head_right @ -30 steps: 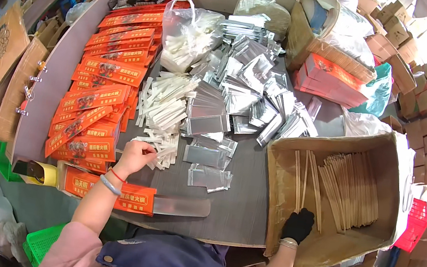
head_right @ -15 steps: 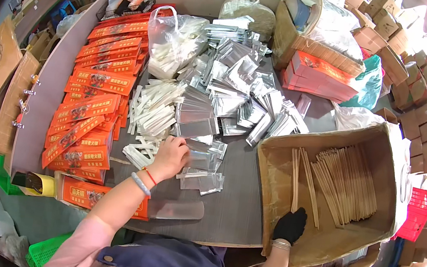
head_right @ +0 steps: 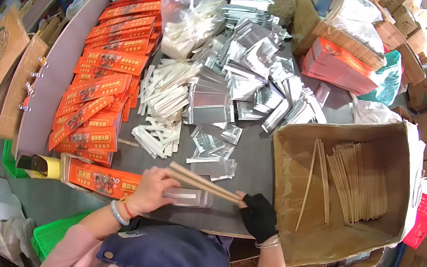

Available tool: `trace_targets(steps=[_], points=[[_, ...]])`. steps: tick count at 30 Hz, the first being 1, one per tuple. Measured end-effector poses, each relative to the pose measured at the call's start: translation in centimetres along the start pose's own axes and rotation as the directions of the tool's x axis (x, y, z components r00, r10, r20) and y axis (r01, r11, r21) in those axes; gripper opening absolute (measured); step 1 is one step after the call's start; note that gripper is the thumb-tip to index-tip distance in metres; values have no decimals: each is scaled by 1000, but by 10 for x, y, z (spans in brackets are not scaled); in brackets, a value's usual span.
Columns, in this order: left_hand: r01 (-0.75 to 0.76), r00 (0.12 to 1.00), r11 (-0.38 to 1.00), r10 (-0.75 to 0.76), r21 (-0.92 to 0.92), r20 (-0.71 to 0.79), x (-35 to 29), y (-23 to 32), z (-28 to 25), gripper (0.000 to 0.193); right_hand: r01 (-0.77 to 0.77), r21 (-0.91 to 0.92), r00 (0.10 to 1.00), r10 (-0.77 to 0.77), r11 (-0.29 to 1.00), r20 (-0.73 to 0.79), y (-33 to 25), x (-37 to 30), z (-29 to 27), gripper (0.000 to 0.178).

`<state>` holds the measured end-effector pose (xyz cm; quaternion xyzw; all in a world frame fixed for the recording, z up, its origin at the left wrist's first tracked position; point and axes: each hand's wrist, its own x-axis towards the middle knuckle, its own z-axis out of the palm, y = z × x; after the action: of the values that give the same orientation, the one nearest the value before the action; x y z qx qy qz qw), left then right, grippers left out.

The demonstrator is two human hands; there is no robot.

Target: Packaging wooden sticks into silver sleeves and placing them into red boxes on a production line.

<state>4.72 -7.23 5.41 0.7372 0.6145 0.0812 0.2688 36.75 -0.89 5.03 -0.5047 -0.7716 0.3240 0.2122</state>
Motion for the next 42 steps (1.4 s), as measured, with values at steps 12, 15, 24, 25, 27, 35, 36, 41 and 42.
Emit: trace_targets(steps=[12, 15, 24, 25, 27, 35, 36, 41, 42], points=[[-54, 974, 999, 54, 7, -221, -28, -12, 9, 72, 184, -81, 980, -176, 980, 93, -9, 25, 74, 13], [-85, 971, 996, 87, 17, -224, -21, -4, 14, 71, -25, -119, 999, 29, 993, 26, 7, 3, 97, 15], [-291, 955, 941, 274, 170, 117, -6, -6, -16, 31, 374, -311, 926, -332, 874, 180, -72, 27, 82, 70], [-300, 952, 937, 281, 178, 125, -2, -7, -35, 29, 352, -306, 932, -303, 885, 197, -68, 27, 74, 70], [-310, 951, 930, 302, 197, 67, 3, -26, -75, 23, 323, -299, 939, -266, 898, 216, -54, 25, 59, 69], [266, 882, 959, -203, 93, -426, -41, -55, -17, 80, 185, -347, 983, -178, 919, 50, -60, 22, 42, 65], [343, 884, 938, -308, 42, -353, -46, -40, 2, 90, 187, -345, 982, -177, 920, 58, -63, 21, 44, 65], [351, 836, 916, -401, -196, -376, -48, -49, 30, 99, 257, -441, 961, -178, 860, 212, -72, 21, 41, 64], [342, 849, 916, -397, -211, -348, -47, -50, 30, 99, 259, -443, 960, -179, 858, 214, -71, 21, 41, 64]])
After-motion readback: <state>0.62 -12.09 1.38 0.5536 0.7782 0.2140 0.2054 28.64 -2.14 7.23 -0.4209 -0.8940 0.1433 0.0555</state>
